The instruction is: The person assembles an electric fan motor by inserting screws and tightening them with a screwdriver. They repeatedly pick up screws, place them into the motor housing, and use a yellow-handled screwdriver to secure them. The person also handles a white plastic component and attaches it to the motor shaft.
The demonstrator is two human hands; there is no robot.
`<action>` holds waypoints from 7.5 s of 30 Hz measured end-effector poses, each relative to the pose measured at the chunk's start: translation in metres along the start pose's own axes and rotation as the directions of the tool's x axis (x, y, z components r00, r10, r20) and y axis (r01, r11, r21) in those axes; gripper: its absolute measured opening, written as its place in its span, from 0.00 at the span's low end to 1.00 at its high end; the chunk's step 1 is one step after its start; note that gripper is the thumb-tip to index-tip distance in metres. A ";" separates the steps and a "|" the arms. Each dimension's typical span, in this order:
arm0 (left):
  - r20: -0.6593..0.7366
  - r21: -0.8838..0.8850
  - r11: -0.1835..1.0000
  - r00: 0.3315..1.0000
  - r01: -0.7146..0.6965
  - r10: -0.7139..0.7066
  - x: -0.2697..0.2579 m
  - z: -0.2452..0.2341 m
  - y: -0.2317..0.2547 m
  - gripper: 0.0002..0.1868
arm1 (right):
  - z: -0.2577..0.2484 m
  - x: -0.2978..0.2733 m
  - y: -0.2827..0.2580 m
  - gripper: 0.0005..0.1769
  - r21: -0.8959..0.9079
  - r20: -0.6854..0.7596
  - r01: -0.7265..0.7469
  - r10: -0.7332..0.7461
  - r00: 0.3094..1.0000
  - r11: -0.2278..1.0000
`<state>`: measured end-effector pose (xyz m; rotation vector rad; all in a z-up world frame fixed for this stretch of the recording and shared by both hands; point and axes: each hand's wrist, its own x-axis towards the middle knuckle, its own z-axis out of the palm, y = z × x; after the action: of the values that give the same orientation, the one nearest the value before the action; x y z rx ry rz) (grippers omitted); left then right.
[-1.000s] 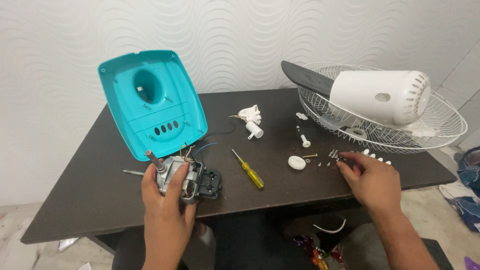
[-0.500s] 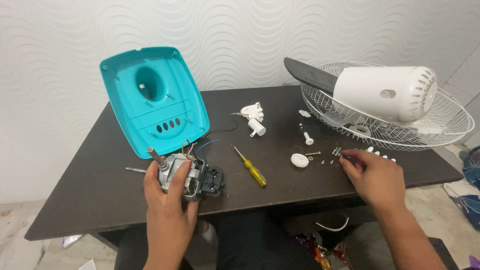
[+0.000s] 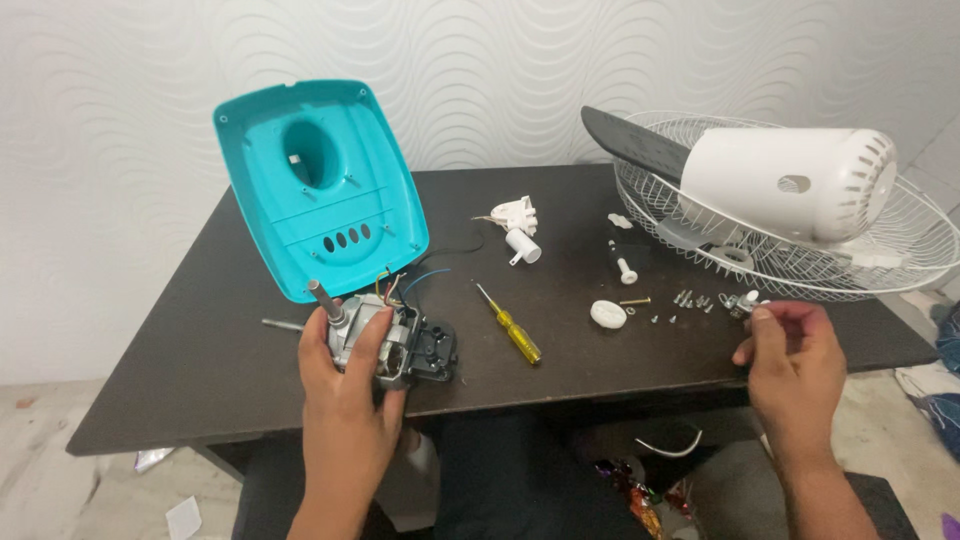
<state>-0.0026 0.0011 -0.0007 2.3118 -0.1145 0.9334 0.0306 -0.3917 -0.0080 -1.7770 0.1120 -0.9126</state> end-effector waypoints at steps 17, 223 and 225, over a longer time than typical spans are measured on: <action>-0.029 0.000 1.000 1.000 -0.005 0.005 0.001 0.001 0.000 0.42 | 0.052 -0.084 -0.072 0.09 -0.131 0.289 -0.115 0.149 0.946 0.985; -0.176 -0.059 0.996 0.982 -0.074 0.063 -0.012 0.000 -0.014 0.44 | 0.114 -0.104 -0.122 0.14 -0.370 0.614 -0.001 0.246 0.750 0.929; -0.158 -0.067 0.996 0.986 -0.058 0.047 -0.010 -0.001 -0.014 0.45 | 0.114 -0.101 -0.119 0.13 -0.193 0.666 0.099 0.056 0.744 0.976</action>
<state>-0.0066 0.0114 -0.0138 2.1700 -0.1412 1.1159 -0.0095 -0.2059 0.0254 -2.2179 -0.2903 -0.2231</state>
